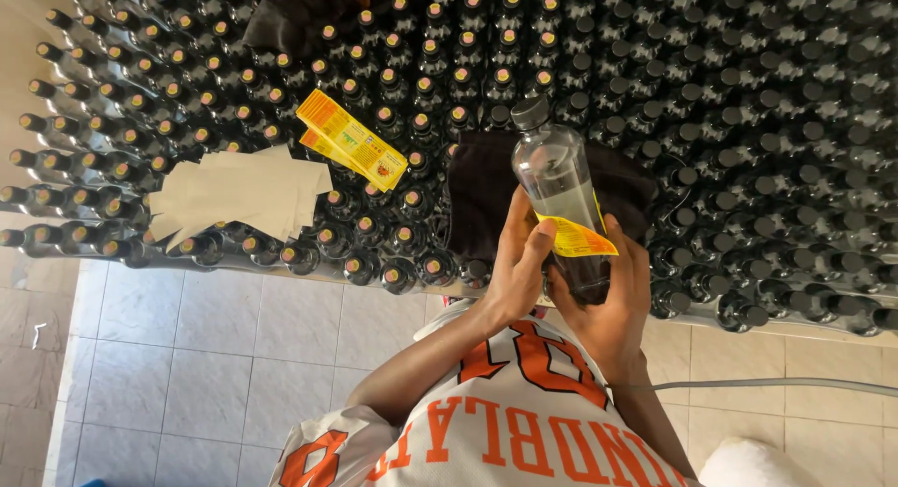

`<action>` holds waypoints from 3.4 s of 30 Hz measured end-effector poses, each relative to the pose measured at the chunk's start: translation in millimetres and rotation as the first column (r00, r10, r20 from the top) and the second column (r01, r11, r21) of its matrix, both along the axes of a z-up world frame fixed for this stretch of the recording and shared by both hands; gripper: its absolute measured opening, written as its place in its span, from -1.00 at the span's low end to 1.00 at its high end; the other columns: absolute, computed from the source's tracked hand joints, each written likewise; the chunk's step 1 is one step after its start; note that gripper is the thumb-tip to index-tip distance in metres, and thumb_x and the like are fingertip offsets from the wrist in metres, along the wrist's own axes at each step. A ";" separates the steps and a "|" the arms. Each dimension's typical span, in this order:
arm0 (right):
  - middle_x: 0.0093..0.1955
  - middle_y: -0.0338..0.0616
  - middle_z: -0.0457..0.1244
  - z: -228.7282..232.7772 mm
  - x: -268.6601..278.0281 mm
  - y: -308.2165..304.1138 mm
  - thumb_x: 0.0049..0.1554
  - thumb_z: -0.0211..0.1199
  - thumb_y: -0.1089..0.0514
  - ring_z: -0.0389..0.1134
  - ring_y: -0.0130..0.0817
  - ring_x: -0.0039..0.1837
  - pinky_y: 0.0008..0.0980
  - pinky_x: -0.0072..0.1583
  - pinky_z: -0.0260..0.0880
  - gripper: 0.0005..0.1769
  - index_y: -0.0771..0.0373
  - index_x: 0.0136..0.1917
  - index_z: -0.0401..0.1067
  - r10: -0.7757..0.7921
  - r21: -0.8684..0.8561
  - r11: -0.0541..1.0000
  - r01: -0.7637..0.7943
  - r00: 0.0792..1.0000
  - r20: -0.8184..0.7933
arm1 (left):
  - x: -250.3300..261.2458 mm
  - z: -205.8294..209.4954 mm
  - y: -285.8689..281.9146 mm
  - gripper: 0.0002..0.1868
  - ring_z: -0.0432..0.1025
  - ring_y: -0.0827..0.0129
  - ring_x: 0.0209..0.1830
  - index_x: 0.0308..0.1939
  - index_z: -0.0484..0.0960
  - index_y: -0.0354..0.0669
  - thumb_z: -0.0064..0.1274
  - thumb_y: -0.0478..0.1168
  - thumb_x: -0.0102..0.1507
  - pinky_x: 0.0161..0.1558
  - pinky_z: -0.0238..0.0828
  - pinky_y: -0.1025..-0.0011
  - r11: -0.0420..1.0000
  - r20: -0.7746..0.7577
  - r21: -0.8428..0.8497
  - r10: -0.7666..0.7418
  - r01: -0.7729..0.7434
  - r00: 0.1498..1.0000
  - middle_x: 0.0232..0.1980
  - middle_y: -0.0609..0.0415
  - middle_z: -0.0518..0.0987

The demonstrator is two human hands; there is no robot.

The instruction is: Manually peeling adhesive labels and applying them to plastic bottles

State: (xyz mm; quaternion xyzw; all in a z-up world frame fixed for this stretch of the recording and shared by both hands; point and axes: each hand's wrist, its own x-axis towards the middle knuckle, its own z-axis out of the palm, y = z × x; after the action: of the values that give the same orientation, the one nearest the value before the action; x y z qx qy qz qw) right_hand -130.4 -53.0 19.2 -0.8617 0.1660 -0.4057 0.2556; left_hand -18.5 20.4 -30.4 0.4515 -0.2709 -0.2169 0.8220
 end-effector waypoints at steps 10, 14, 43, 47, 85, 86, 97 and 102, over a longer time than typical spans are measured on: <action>0.22 0.22 0.27 -1.5 2.9 -10.7 0.11 0.60 0.02 0.41 0.18 0.21 -0.01 0.29 0.44 -0.10 0.57 0.55 0.39 -0.005 -0.097 0.995 0.009 0.999 0.036 | -9.6 33.5 -13.0 -0.16 0.29 0.24 0.52 0.77 0.02 -0.26 0.04 -0.17 0.48 0.48 0.35 0.06 0.999 -0.132 -0.001 -0.035 0.036 0.991 0.50 -0.17 0.43; 0.20 0.15 0.29 1.9 3.4 -10.3 0.07 0.62 0.11 0.43 0.11 0.18 -0.05 0.28 0.46 -0.15 0.51 0.53 0.44 -0.077 -0.097 0.992 0.082 0.996 0.047 | -11.9 54.3 -11.7 0.04 0.36 0.06 0.52 0.76 0.03 -0.20 0.22 -0.35 0.25 0.47 0.39 0.06 0.997 -0.162 0.026 -0.069 0.074 0.984 0.53 -0.25 0.43; 0.18 0.27 0.39 3.4 -0.2 -36.9 0.22 0.57 0.01 0.40 0.13 0.09 -0.01 0.17 0.36 -0.32 0.59 0.39 0.53 -0.155 -0.342 0.919 0.197 0.977 0.145 | -8.9 61.7 -50.0 -0.24 0.53 -0.07 0.36 0.43 0.24 -0.35 0.35 -0.13 0.34 0.38 0.55 -0.03 0.976 -0.142 -0.172 -0.158 0.133 0.977 0.39 -0.36 0.54; 0.16 0.25 0.39 8.1 5.0 -36.4 0.19 0.59 0.13 0.39 0.10 0.05 -0.05 0.14 0.36 -0.40 0.59 0.36 0.56 -0.180 -0.362 0.903 0.230 0.969 0.167 | -6.5 35.3 -49.4 -0.28 0.53 0.19 0.32 0.46 0.29 -0.26 0.31 -0.38 0.28 0.33 0.58 0.19 0.985 -0.199 -0.090 -0.166 0.150 0.966 0.39 -0.19 0.55; 0.24 0.12 0.43 -10.7 -4.5 -45.5 0.24 0.61 0.06 0.34 -0.01 0.15 -0.10 0.18 0.10 -0.28 0.35 0.55 0.46 -0.304 -0.482 0.791 0.378 0.925 0.227 | -19.7 75.5 -65.6 -0.47 0.60 -0.04 0.24 0.40 0.37 -0.49 0.20 -0.27 0.45 0.25 0.62 0.02 0.996 -0.438 -0.082 -0.070 0.038 0.896 0.28 -0.31 0.63; 0.23 0.12 0.43 -7.2 -4.5 -44.9 0.26 0.58 0.08 0.34 -0.02 0.15 -0.10 0.19 0.10 -0.31 0.36 0.55 0.46 -0.315 -0.481 0.787 0.386 0.922 0.224 | -19.7 74.3 -66.5 -0.45 0.60 -0.09 0.24 0.41 0.36 -0.49 0.13 -0.13 0.50 0.24 0.62 -0.02 0.994 -0.455 -0.092 -0.087 0.051 0.886 0.28 -0.33 0.62; 0.23 0.22 0.41 22.4 -28.0 -50.8 0.34 0.11 0.53 0.35 0.01 0.16 -0.10 0.30 0.21 -0.46 0.59 0.58 0.34 -0.395 -0.171 0.878 0.447 0.879 0.269 | -61.6 54.3 -83.0 -0.03 0.47 0.06 0.44 0.50 0.30 -0.37 0.53 -0.35 0.09 0.45 0.45 0.03 0.921 -0.243 0.065 -0.359 0.384 0.901 0.40 -0.29 0.58; 0.80 0.11 -0.11 3.6 -81.0 -70.6 0.06 0.53 0.30 0.02 -0.16 0.70 -0.12 0.60 0.20 0.27 0.28 0.81 -0.18 -0.121 0.709 0.705 -0.016 0.982 0.143 | -63.2 50.0 -91.0 -0.07 0.54 0.20 0.30 0.58 0.34 -0.33 0.48 -0.27 0.19 0.40 0.43 0.08 0.899 -0.121 0.256 -0.335 0.355 0.934 0.25 -0.13 0.61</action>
State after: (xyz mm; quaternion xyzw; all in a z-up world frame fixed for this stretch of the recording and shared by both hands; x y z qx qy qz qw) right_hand -211.4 -123.6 22.8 -0.6528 0.3097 -0.3939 0.5682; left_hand -81.7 -70.6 19.6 0.4971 -0.2835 -0.4109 0.7097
